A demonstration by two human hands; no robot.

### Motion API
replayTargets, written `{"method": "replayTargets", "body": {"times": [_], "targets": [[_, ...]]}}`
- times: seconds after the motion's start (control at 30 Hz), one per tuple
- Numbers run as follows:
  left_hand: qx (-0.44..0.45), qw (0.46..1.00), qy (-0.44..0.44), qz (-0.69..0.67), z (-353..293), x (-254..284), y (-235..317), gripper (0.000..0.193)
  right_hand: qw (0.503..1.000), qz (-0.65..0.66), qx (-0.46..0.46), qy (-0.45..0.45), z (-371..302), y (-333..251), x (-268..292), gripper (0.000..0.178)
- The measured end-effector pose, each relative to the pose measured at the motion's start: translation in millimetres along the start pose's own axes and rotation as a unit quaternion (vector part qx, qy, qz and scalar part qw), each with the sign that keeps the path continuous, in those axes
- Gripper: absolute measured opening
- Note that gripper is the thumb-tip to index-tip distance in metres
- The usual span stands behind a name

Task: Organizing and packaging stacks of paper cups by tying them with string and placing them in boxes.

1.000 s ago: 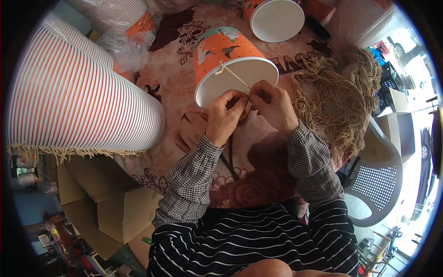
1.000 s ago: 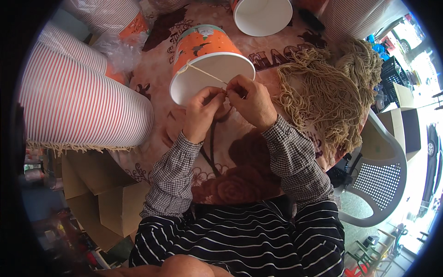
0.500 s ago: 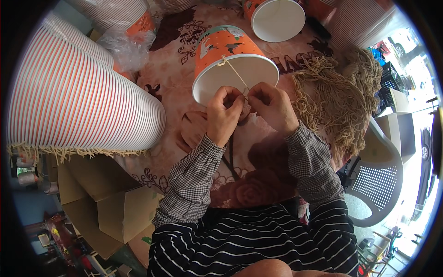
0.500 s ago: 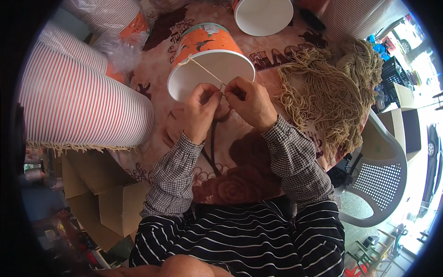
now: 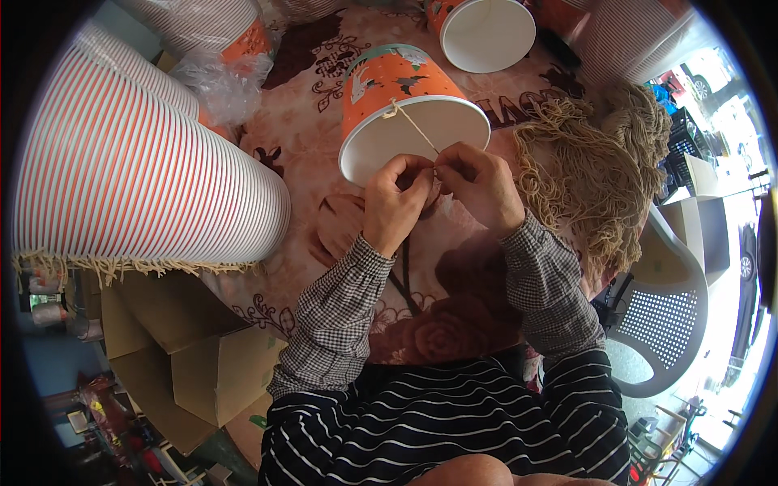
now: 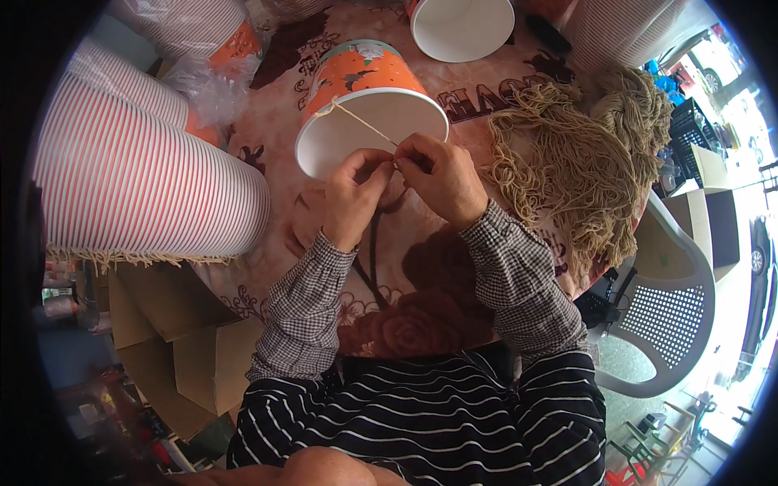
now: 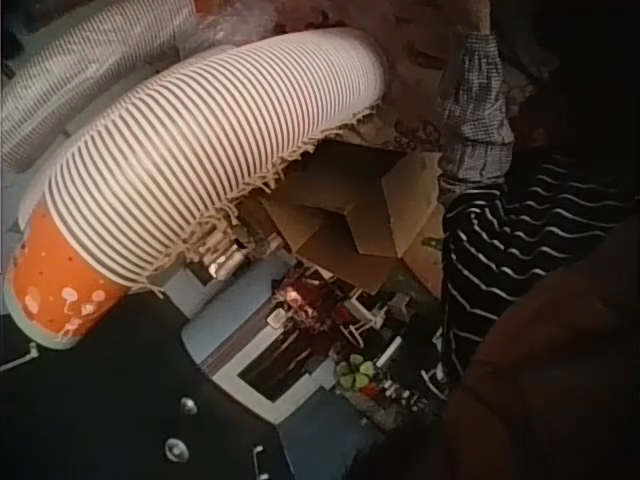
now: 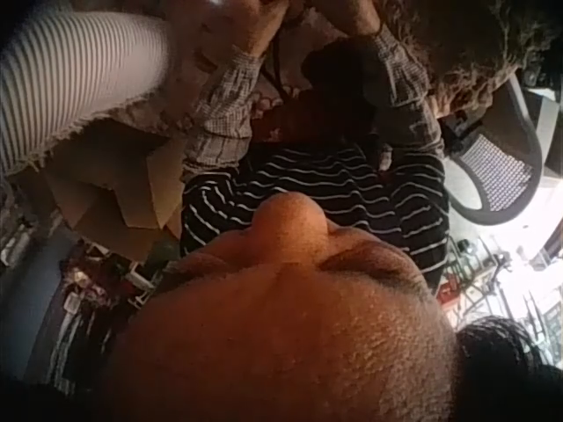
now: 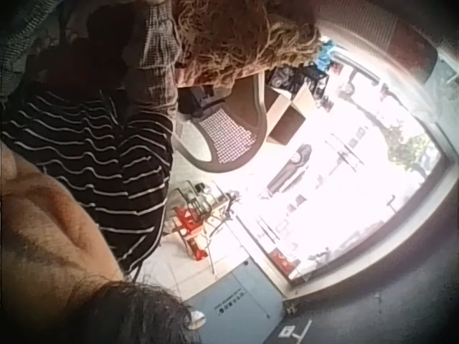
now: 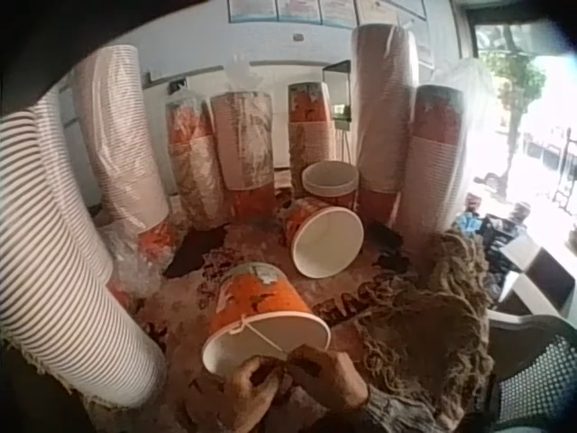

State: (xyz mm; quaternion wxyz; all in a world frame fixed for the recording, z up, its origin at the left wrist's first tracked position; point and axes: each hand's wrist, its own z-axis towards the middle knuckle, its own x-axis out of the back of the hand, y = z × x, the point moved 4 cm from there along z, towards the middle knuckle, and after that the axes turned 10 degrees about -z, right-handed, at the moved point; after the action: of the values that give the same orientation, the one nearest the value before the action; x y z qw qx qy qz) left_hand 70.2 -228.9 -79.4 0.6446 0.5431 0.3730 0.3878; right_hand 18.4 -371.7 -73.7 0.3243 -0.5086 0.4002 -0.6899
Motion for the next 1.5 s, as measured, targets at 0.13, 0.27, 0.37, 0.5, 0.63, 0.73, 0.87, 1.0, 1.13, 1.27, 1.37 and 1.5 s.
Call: {"method": "replayTargets", "body": {"times": [0.13,0.27,0.37,0.5,0.63,0.73,0.87,1.0,1.13,1.27,1.37,1.5], "targets": [[-0.006,1.000,-0.007,0.009,2,4,-2,0.013,0.998,-0.051,0.032,0.012,-2,-8,2,0.014],[0.191,0.964,-0.026,-0.182,1,4,-11,0.011,0.990,-0.108,0.082,0.028,-2,-13,5,0.016],[0.239,0.926,-0.050,-0.287,1,5,-20,0.011,0.991,-0.101,0.091,0.016,-1,-13,3,0.018],[0.324,0.844,-0.101,-0.415,2,-2,-20,0.012,0.997,-0.045,0.067,0.001,-1,-4,1,0.019],[0.351,0.806,-0.110,-0.464,1,2,-23,0.012,0.999,0.000,0.034,-0.038,1,-5,1,0.020],[0.295,0.840,-0.091,-0.445,4,1,-19,0.010,0.997,0.004,0.044,-0.059,0,-6,0,0.021],[0.257,0.864,-0.093,-0.423,4,3,-18,0.011,0.996,-0.034,0.055,-0.059,-1,-11,1,0.021],[0.243,0.894,-0.070,-0.371,2,3,-19,0.013,0.995,-0.066,0.058,-0.053,-3,-14,3,0.020],[0.226,0.910,-0.087,-0.336,2,4,-18,0.013,0.997,-0.030,0.062,-0.036,1,-9,7,0.014],[0.211,0.947,-0.064,-0.235,1,6,-9,0.013,0.997,0.045,0.003,-0.067,5,-3,8,0.012],[0.166,0.972,-0.038,-0.162,2,3,-9,0.012,0.994,0.060,-0.021,-0.086,5,-1,9,0.011],[0.086,0.993,-0.040,-0.068,4,6,-12,0.012,0.993,0.059,-0.030,-0.102,5,-3,9,0.012]]}}
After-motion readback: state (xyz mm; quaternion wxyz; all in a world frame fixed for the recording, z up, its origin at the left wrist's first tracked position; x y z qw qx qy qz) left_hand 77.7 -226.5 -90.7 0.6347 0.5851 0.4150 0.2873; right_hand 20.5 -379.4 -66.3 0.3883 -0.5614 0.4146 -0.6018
